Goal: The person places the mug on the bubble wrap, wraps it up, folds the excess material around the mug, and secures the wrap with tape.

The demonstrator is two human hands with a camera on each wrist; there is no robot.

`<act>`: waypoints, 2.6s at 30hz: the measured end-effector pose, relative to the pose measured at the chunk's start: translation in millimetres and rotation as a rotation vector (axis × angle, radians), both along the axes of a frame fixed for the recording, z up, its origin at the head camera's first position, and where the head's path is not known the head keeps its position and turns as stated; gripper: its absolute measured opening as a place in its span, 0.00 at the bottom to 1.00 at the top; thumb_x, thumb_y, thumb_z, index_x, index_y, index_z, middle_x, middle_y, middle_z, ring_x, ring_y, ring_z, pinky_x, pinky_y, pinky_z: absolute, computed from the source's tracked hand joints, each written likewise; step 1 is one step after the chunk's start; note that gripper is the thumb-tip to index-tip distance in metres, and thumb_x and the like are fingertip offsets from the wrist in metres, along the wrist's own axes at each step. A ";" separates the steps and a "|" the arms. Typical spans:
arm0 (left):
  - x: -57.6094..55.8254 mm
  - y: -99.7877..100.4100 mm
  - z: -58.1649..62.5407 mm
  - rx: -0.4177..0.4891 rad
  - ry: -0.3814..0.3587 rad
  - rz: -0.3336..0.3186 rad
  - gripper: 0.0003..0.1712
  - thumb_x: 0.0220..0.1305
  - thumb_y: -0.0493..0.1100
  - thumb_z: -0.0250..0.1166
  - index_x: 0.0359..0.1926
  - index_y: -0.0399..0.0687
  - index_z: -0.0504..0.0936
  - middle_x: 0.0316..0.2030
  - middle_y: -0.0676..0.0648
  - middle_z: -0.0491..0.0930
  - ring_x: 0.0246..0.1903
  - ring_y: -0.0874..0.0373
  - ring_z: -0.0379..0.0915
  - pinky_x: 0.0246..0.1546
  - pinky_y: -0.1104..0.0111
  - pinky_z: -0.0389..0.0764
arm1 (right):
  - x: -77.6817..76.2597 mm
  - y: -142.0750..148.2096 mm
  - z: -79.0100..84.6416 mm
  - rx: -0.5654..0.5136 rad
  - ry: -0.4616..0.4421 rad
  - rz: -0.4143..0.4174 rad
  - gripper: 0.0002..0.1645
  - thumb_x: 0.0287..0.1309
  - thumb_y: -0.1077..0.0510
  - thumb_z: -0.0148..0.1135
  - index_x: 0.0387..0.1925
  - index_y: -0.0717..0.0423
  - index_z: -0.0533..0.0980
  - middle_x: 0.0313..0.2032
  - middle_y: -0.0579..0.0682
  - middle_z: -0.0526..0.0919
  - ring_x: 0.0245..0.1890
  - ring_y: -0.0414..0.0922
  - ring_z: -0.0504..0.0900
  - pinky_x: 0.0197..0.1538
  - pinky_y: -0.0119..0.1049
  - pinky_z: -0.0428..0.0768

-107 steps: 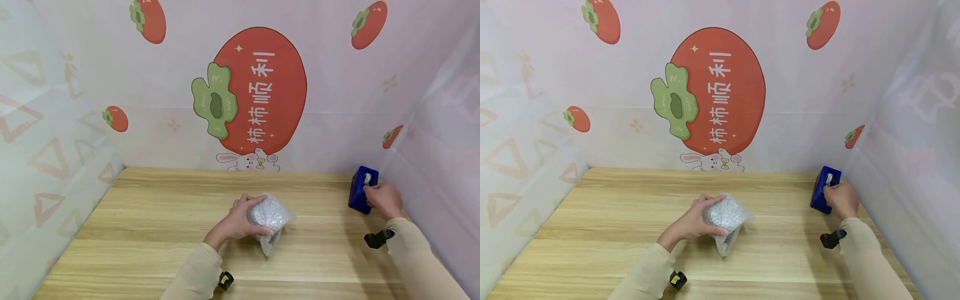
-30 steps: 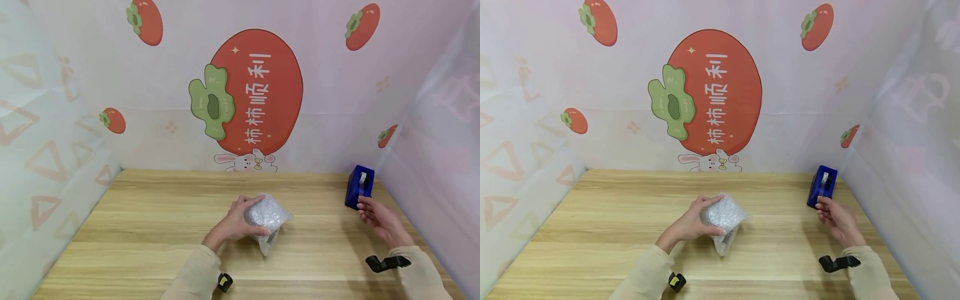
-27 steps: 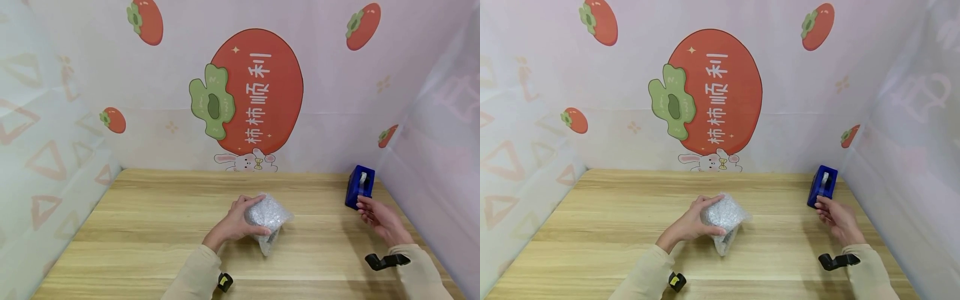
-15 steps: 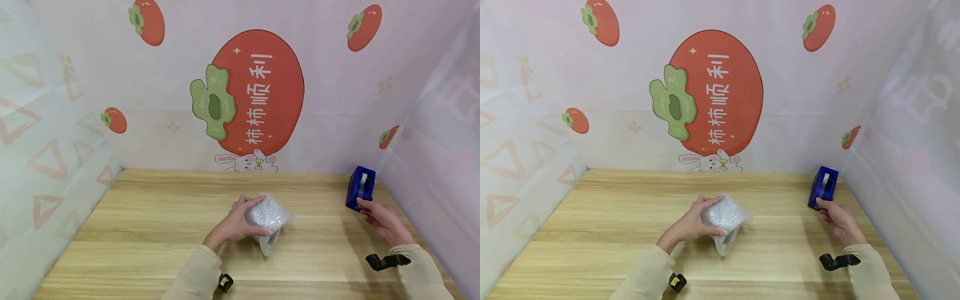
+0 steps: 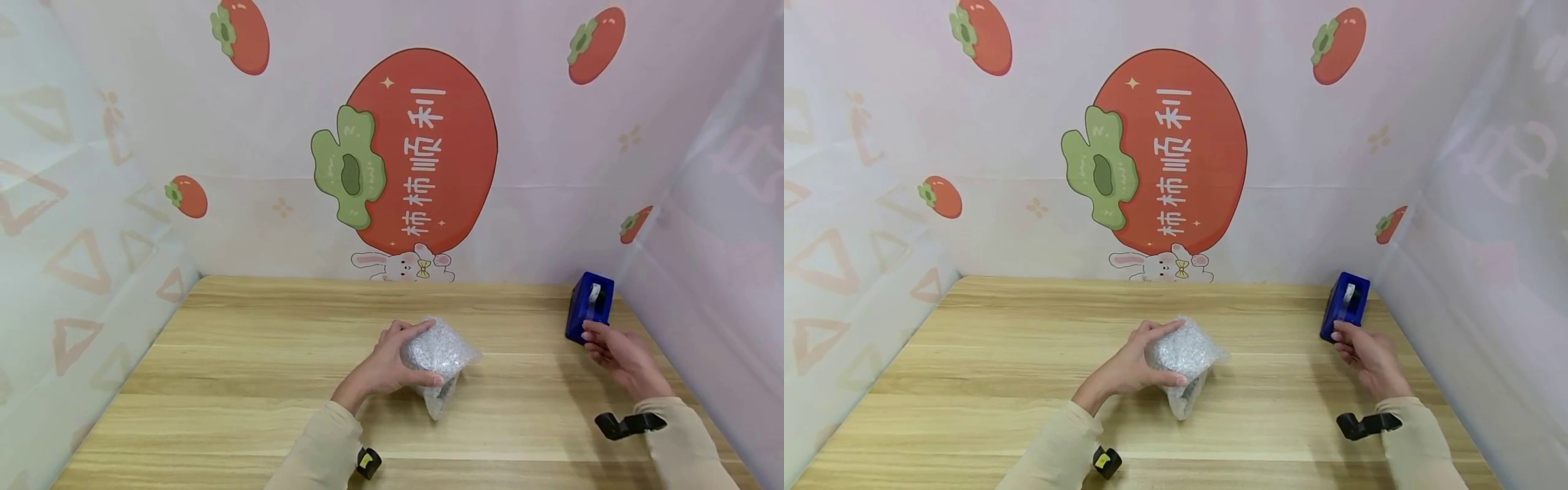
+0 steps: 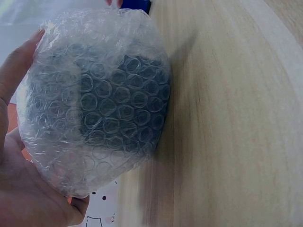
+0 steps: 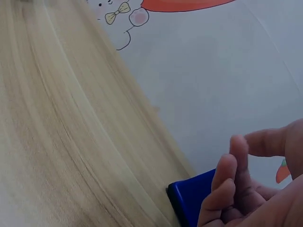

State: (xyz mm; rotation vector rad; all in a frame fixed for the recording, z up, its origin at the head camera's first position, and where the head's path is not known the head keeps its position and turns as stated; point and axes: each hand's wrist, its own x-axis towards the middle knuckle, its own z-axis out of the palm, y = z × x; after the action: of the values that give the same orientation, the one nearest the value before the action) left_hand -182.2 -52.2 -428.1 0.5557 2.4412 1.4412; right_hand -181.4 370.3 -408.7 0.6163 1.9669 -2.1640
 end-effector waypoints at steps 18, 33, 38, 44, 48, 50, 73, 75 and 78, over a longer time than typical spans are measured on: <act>0.5 0.3 -2.6 0.012 -0.001 0.003 0.54 0.47 0.56 0.83 0.75 0.71 0.66 0.59 0.47 0.66 0.62 0.47 0.57 0.60 0.45 0.71 | -3.1 3.4 -1.4 -0.322 -0.008 0.011 0.20 0.76 0.60 0.51 0.30 0.50 0.85 0.26 0.42 0.81 0.26 0.37 0.75 0.30 0.29 0.73; 1.8 -1.1 -1.1 0.009 -0.011 0.004 0.54 0.48 0.57 0.82 0.75 0.71 0.66 0.60 0.48 0.65 0.62 0.47 0.57 0.60 0.46 0.71 | 7.9 2.5 -4.5 -0.144 0.036 -0.017 0.20 0.76 0.52 0.53 0.27 0.45 0.83 0.17 0.40 0.80 0.17 0.33 0.74 0.23 0.26 0.71; 1.1 -0.3 -1.9 0.008 -0.012 0.003 0.54 0.48 0.56 0.82 0.75 0.71 0.65 0.61 0.47 0.64 0.63 0.46 0.57 0.60 0.45 0.70 | 5.3 2.9 -7.9 -0.136 0.019 -0.069 0.21 0.75 0.52 0.54 0.25 0.45 0.84 0.14 0.40 0.76 0.14 0.32 0.71 0.19 0.25 0.70; 0.9 0.0 -1.8 0.020 -0.007 -0.003 0.54 0.48 0.55 0.83 0.75 0.71 0.66 0.61 0.46 0.64 0.64 0.46 0.57 0.62 0.45 0.69 | 2.9 3.8 -14.9 -0.116 0.014 -0.126 0.20 0.74 0.52 0.57 0.25 0.43 0.86 0.17 0.39 0.73 0.15 0.31 0.69 0.18 0.26 0.68; 1.0 -0.6 -1.5 0.028 -0.001 -0.008 0.54 0.48 0.55 0.83 0.75 0.70 0.66 0.61 0.46 0.64 0.64 0.47 0.58 0.62 0.45 0.68 | 1.0 3.6 -19.1 -0.050 -0.004 -0.148 0.19 0.73 0.50 0.59 0.24 0.39 0.86 0.16 0.39 0.74 0.13 0.33 0.67 0.18 0.28 0.66; 0.7 -0.6 -1.8 0.032 0.002 -0.010 0.54 0.48 0.54 0.83 0.75 0.70 0.66 0.61 0.46 0.65 0.64 0.47 0.58 0.62 0.45 0.68 | 0.1 3.4 -20.6 -0.031 -0.017 -0.153 0.21 0.73 0.49 0.58 0.23 0.38 0.86 0.13 0.39 0.72 0.11 0.33 0.66 0.18 0.29 0.66; 1.0 0.6 -4.0 0.024 0.002 -0.002 0.54 0.48 0.55 0.83 0.75 0.71 0.66 0.60 0.47 0.64 0.63 0.47 0.57 0.62 0.44 0.68 | -0.6 -4.0 -33.9 0.277 -0.016 -0.272 0.15 0.66 0.39 0.63 0.24 0.34 0.84 0.28 0.39 0.76 0.18 0.35 0.70 0.21 0.30 0.70; 1.1 1.0 -4.0 0.029 0.001 -0.003 0.54 0.48 0.55 0.83 0.75 0.71 0.66 0.60 0.47 0.64 0.63 0.47 0.57 0.62 0.44 0.68 | 1.0 -3.6 -32.9 0.282 -0.007 -0.248 0.17 0.66 0.38 0.62 0.24 0.35 0.83 0.21 0.41 0.76 0.17 0.36 0.71 0.21 0.30 0.72; 1.3 0.9 -3.7 0.032 0.000 -0.004 0.54 0.48 0.55 0.83 0.75 0.72 0.66 0.60 0.47 0.64 0.63 0.46 0.57 0.62 0.44 0.68 | 3.0 -2.5 -31.0 0.282 -0.004 -0.208 0.18 0.67 0.38 0.62 0.26 0.40 0.82 0.18 0.43 0.76 0.18 0.36 0.74 0.23 0.30 0.75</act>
State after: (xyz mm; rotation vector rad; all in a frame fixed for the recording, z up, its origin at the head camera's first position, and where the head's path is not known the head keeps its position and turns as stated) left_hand -180.9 -51.3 -431.8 0.5665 2.4194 1.4807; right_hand -178.4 367.8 -439.7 0.9028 2.3210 -2.0021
